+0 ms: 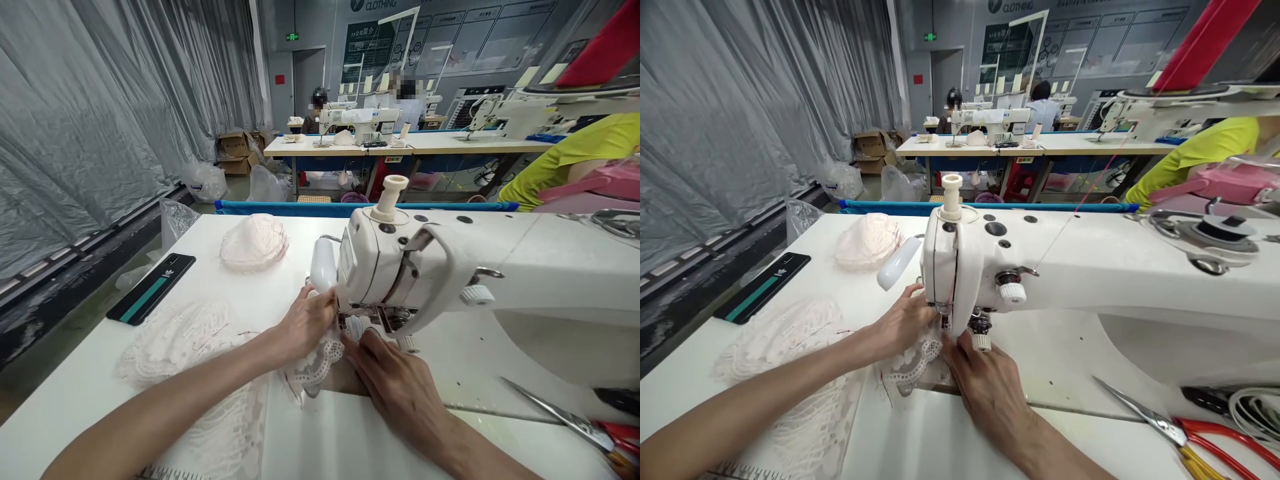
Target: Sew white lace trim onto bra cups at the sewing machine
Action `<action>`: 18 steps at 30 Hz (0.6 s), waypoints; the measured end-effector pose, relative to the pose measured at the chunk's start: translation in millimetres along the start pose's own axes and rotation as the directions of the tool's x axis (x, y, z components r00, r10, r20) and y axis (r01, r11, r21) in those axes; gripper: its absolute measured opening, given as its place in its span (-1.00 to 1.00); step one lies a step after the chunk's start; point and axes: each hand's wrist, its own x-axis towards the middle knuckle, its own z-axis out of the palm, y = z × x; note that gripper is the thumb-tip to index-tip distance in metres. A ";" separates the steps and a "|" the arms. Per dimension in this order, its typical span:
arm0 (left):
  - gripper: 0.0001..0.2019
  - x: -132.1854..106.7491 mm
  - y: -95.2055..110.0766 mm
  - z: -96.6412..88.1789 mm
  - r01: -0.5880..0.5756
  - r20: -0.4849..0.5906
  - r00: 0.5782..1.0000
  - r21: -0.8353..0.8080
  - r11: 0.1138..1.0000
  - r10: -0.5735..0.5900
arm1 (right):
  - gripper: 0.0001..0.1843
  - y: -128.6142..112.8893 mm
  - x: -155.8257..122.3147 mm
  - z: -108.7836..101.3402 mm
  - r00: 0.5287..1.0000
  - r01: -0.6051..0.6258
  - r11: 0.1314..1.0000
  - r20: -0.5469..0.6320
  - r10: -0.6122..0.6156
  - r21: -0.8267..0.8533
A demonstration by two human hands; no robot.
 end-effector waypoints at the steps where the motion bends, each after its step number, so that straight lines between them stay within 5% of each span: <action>1: -0.73 1.1 -0.6 0.2 0.007 0.006 1.000 -0.005 1.000 -0.006 | -0.64 0.4 0.2 0.2 1.000 0.000 1.000 0.008 0.000 -0.007; 8: -0.74 4.0 -7.0 2.3 -0.016 0.001 1.000 -0.039 0.999 0.016 | -0.61 0.5 -2.0 2.2 1.000 0.027 0.999 0.012 -0.027 -0.026; 12: -0.73 3.4 -7.4 1.8 -0.067 0.012 0.998 0.075 0.995 0.066 | -0.65 -0.4 -2.2 1.2 0.999 0.048 0.999 -0.015 -0.048 0.000; 18: -0.79 -27.8 17.6 4.4 -0.104 -0.122 0.984 0.176 0.979 0.126 | -0.71 -3.7 -0.3 -7.2 0.993 0.083 0.989 -0.092 -0.072 0.120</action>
